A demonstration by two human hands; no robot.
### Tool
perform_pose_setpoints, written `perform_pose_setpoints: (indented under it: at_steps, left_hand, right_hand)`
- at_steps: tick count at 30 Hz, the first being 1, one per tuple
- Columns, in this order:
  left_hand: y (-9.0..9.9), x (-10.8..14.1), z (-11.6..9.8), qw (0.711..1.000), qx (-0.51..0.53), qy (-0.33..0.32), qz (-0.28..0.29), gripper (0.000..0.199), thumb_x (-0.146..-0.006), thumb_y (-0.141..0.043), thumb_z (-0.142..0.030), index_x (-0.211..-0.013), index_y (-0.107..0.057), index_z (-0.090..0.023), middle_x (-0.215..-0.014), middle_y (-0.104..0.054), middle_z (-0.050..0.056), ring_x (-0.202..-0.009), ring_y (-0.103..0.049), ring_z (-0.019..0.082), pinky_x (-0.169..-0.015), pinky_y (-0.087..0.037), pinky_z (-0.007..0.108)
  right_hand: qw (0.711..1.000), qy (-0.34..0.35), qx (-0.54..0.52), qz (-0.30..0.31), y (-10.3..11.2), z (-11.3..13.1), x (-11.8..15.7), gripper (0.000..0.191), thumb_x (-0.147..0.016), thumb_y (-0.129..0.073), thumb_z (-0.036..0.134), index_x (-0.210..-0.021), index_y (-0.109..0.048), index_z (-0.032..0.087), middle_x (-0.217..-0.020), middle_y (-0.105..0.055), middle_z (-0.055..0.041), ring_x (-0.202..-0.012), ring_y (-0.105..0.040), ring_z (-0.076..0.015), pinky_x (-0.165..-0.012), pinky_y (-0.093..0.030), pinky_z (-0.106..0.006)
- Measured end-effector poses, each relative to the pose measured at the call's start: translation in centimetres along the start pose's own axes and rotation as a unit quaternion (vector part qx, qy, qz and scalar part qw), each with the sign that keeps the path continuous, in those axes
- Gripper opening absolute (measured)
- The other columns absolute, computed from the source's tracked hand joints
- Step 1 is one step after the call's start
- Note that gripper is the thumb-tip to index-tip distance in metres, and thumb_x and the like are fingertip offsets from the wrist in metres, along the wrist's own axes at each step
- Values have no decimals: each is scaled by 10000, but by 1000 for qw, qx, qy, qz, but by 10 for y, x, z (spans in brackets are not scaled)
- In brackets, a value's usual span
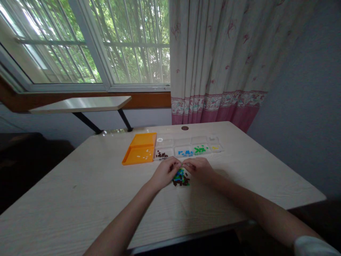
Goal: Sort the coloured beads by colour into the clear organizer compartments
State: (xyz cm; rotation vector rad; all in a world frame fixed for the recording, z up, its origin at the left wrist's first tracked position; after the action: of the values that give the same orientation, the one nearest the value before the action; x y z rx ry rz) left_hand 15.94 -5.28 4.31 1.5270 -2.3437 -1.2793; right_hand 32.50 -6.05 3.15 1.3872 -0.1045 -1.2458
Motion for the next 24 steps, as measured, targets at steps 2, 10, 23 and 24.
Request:
perform_pose_setpoints:
  at_steps: [2,10,23,24]
  left_hand:
    - [-1,0,0,1000,3,-1,3,237,-853,-407,-281,-788,-593,-148,-704,-555,21,-690,-504,126,-634,-378,227]
    - [-2,0,5,999,36,8,5,250,-835,-443,-312,-787,-614,-137,-699,-573,24,-672,-506,120,-611,-374,212]
    - [-5,-1,11,997,75,30,20,293,-836,-436,-325,-760,-628,-118,-669,-590,24,-647,-514,116,-599,-389,209]
    - [-4,-1,11,997,69,29,21,296,-839,-430,-325,-759,-626,-119,-670,-590,24,-646,-516,116,-599,-391,208]
  right_hand:
    - [1000,15,9,-9,0,-1,1,172,-827,-502,308,-823,-642,208,-654,-656,14,-564,-566,-93,-582,-361,-198]
    - [997,53,51,-21,0,0,2,161,-837,-498,306,-841,-643,235,-734,-688,25,-562,-567,-93,-589,-347,-222]
    - [994,83,44,-50,-3,-5,4,140,-825,-523,295,-861,-648,243,-758,-699,28,-572,-584,-90,-581,-356,-223]
    - [994,85,42,-52,-2,-5,4,140,-824,-523,293,-856,-648,239,-757,-699,24,-571,-586,-92,-580,-361,-223]
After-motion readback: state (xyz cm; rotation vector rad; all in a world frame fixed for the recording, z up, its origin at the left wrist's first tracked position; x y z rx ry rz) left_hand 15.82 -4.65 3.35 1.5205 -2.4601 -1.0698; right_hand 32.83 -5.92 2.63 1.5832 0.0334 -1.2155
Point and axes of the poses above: each hand's wrist, its own x-axis away from the middle knuckle, its own y-axis out of the back of the hand, z = x × y, the point moved 2 cm from there along -x, towards the middle knuckle
